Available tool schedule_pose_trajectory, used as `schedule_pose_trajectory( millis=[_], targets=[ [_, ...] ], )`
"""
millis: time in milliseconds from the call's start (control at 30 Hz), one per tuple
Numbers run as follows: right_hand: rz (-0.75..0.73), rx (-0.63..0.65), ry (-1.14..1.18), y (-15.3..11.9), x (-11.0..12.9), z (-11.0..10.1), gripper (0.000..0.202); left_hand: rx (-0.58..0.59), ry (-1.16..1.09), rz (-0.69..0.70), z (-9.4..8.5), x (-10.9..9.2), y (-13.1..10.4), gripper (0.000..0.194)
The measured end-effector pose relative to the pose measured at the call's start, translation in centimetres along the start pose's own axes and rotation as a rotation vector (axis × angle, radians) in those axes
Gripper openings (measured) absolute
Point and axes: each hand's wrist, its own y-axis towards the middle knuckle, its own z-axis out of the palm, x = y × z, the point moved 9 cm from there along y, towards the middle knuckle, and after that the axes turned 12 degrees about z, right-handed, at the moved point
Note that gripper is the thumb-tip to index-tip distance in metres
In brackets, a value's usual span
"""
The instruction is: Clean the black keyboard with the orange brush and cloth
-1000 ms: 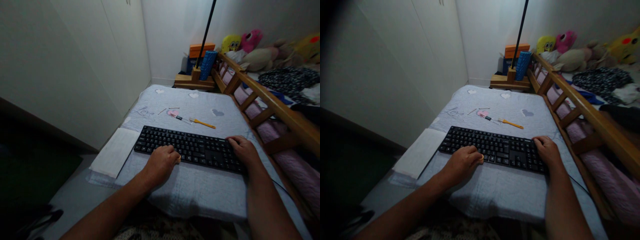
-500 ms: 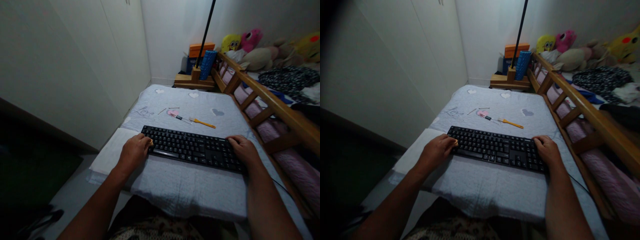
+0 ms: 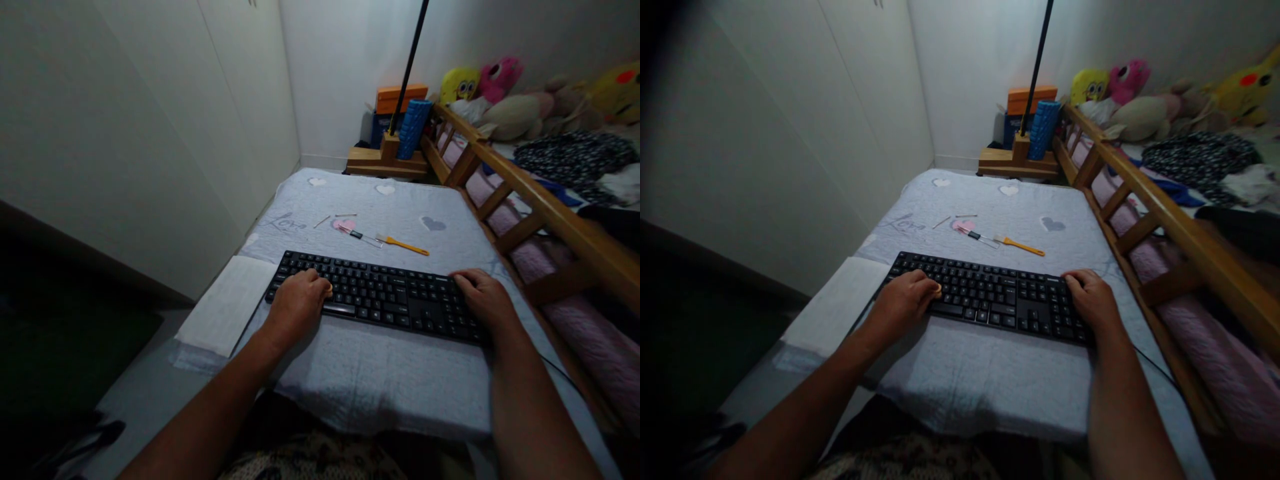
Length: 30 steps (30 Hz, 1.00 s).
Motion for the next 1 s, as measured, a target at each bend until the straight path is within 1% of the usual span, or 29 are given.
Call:
schedule_pose_trajectory(
  millis=[267, 533, 833, 1000],
  targets=[
    [-0.005, -0.016, 0.018, -0.1, 0.1, -0.1, 0.032, 0.027, 0.03, 0.052, 0.9, -1.8, 1.3, 0.023],
    [-0.01, -0.018, 0.032, -0.1, 0.1, -0.2, 0.03, -0.013, -0.024, 0.092, 1.1, -2.4, 1.5, 0.024],
    [-0.017, -0.015, 0.019, -0.1, 0.1, -0.1, 0.032, -0.015, -0.057, 0.143, 2.1, -4.5, 2.3, 0.019],
    [-0.006, -0.019, 0.025, -0.1, 0.0, -0.1, 0.03, -0.04, -0.124, 0.181, 2.5, -6.1, 2.6, 0.022]
  ],
)
